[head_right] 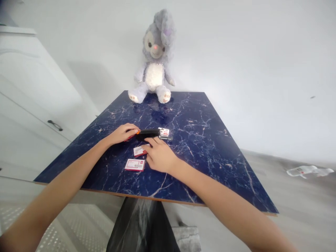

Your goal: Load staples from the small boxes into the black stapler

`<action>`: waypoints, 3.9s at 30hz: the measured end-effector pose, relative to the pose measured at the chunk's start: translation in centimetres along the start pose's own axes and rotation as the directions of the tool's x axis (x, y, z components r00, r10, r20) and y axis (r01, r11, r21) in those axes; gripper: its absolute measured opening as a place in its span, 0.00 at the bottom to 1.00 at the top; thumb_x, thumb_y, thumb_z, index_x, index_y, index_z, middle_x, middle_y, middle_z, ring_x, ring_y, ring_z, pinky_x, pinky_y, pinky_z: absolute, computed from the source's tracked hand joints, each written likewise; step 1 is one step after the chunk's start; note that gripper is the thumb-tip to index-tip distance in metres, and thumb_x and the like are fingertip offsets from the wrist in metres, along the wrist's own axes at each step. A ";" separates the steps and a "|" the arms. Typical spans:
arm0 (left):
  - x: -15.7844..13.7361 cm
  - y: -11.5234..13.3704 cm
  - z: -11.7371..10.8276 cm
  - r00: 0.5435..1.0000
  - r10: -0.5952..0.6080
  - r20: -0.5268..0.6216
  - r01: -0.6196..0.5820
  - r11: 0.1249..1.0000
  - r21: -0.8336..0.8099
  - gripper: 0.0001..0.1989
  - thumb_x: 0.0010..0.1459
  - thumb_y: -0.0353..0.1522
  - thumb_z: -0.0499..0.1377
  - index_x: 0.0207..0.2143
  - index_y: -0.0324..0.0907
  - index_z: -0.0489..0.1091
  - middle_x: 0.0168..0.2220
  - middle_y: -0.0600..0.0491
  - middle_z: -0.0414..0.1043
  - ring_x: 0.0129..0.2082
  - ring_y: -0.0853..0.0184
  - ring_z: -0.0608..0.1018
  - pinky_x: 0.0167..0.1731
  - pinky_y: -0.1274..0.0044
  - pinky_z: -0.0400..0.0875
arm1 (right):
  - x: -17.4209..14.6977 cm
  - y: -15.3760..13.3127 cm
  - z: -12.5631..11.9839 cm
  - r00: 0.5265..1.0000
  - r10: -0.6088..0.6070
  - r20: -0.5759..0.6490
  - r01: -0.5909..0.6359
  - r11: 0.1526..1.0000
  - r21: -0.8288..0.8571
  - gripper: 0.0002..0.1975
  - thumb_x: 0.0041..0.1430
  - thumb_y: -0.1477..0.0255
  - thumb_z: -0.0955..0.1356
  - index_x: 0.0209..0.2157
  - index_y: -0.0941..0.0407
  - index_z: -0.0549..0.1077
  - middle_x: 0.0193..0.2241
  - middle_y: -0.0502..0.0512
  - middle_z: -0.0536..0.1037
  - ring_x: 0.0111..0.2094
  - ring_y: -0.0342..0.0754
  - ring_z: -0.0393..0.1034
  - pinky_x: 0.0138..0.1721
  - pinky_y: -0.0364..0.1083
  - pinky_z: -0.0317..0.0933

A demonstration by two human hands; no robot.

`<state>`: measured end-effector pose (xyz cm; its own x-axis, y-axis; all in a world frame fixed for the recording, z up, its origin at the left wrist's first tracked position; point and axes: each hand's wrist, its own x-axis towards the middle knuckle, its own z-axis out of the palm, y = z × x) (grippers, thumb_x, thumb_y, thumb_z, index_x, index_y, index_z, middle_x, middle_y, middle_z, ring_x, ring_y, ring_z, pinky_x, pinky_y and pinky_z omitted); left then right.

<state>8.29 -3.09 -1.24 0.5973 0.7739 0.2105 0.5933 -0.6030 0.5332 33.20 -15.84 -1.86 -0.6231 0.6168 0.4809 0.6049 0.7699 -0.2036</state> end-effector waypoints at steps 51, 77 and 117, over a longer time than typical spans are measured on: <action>-0.3 3.5 0.9 0.926 -0.373 -0.054 0.119 0.426 -0.897 0.16 0.48 0.36 0.71 0.38 0.39 0.74 0.25 0.52 0.77 0.20 0.72 0.75 0.21 0.81 0.71 | 0.5 3.7 -1.0 0.859 0.264 -0.439 -0.120 0.937 0.328 0.15 0.62 0.67 0.70 0.50 0.51 0.73 0.45 0.57 0.78 0.44 0.52 0.75 0.48 0.53 0.72; -0.8 4.1 2.1 0.967 -0.136 -0.216 -0.032 0.774 -0.633 0.11 0.58 0.38 0.65 0.36 0.40 0.72 0.33 0.51 0.79 0.26 0.69 0.77 0.26 0.76 0.74 | 0.7 1.8 -1.6 0.944 0.224 -0.243 -0.281 0.932 -0.230 0.10 0.67 0.72 0.65 0.37 0.56 0.78 0.45 0.60 0.74 0.45 0.55 0.65 0.46 0.54 0.64; -0.7 4.9 1.9 0.920 -0.326 -0.217 0.020 0.593 -0.805 0.13 0.52 0.39 0.69 0.33 0.42 0.71 0.30 0.54 0.77 0.22 0.69 0.76 0.23 0.76 0.72 | 1.3 5.1 -3.2 0.696 0.701 0.155 -0.169 -0.050 0.984 0.03 0.49 0.72 0.65 0.28 0.53 0.63 0.27 0.53 0.71 0.22 0.44 0.60 0.23 0.45 0.58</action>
<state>11.79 -6.97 -0.39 0.2397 0.9505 0.1977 -0.0699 -0.1862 0.9800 37.07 -11.66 0.44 -0.0866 0.9944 0.0599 -0.4126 0.0189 -0.9107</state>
